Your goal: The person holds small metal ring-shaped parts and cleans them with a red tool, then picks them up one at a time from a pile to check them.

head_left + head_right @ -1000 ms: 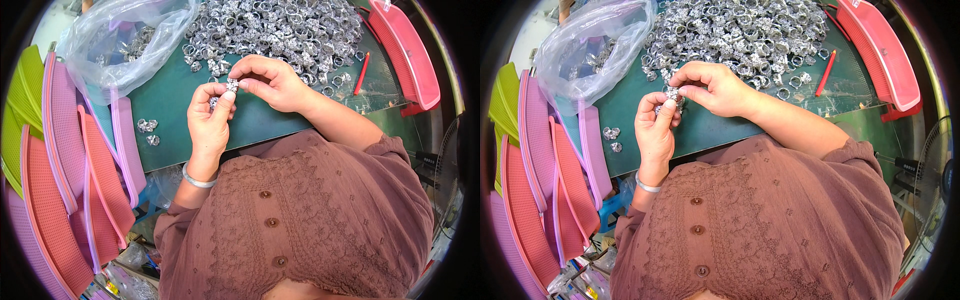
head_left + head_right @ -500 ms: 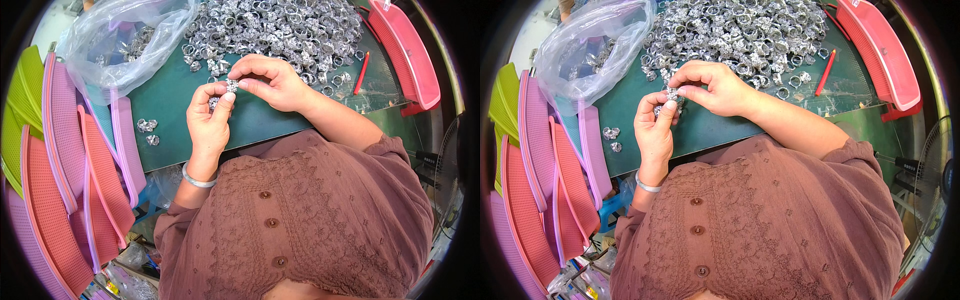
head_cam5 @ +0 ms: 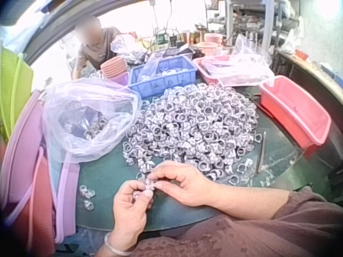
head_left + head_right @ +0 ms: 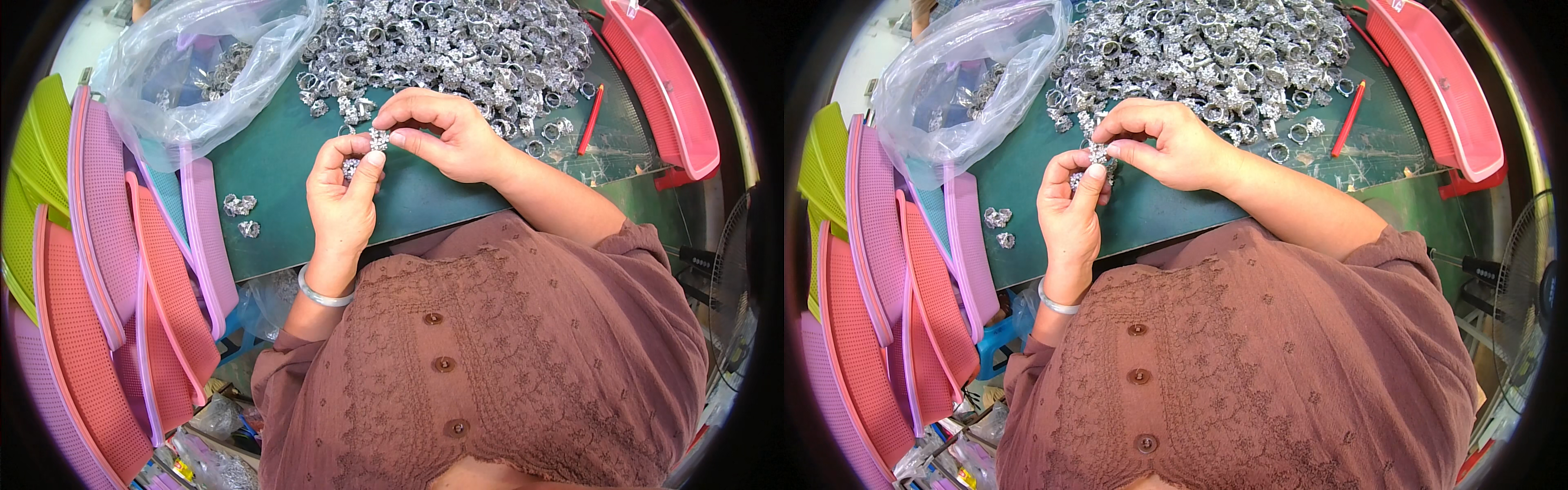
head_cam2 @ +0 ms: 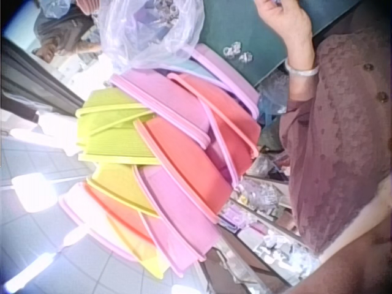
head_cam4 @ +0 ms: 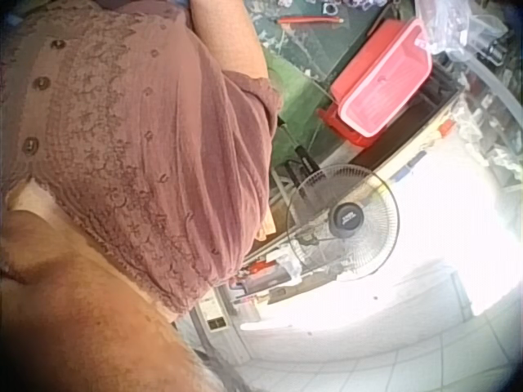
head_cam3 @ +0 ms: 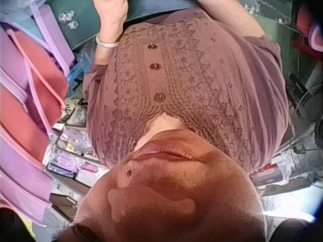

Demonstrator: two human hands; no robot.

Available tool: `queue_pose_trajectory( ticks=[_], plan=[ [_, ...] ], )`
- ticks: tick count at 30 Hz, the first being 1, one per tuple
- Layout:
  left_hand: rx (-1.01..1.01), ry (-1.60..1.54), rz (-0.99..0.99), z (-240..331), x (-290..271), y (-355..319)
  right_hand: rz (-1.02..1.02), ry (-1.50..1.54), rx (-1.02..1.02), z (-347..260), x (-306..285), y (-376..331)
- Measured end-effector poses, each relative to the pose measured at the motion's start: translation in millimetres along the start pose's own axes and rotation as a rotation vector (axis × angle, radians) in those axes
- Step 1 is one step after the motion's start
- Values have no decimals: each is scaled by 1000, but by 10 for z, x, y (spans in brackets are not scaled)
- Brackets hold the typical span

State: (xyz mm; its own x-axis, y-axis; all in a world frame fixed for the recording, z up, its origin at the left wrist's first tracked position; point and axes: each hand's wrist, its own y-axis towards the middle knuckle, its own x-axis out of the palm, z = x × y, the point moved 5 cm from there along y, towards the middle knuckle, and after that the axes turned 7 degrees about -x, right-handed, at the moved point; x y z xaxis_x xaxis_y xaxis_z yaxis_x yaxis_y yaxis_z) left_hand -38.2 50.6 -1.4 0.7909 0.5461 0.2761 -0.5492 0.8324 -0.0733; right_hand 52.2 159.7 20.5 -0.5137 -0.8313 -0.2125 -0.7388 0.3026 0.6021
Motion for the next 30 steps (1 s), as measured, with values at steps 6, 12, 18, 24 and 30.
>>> queue_pose_trajectory(
  ticks=[6, 12, 18, 24, 30],
  plan=[
    [-16, 42, -24, -9, -12, -9, 9, -4, -30, -4, -8, 2],
    [-10, 31, 16, 16, 15, -12, 13, -2, -20, -1, -3, -3],
    [-27, 26, -13, 8, 16, -19, 19, 6, -11, 0, -4, -5],
    [-29, 35, -26, 22, 26, -26, 15, 1, -6, 4, -6, -5],
    [-29, 47, -26, 12, 28, -30, 19, 10, -27, -7, -13, -2]
  ],
)
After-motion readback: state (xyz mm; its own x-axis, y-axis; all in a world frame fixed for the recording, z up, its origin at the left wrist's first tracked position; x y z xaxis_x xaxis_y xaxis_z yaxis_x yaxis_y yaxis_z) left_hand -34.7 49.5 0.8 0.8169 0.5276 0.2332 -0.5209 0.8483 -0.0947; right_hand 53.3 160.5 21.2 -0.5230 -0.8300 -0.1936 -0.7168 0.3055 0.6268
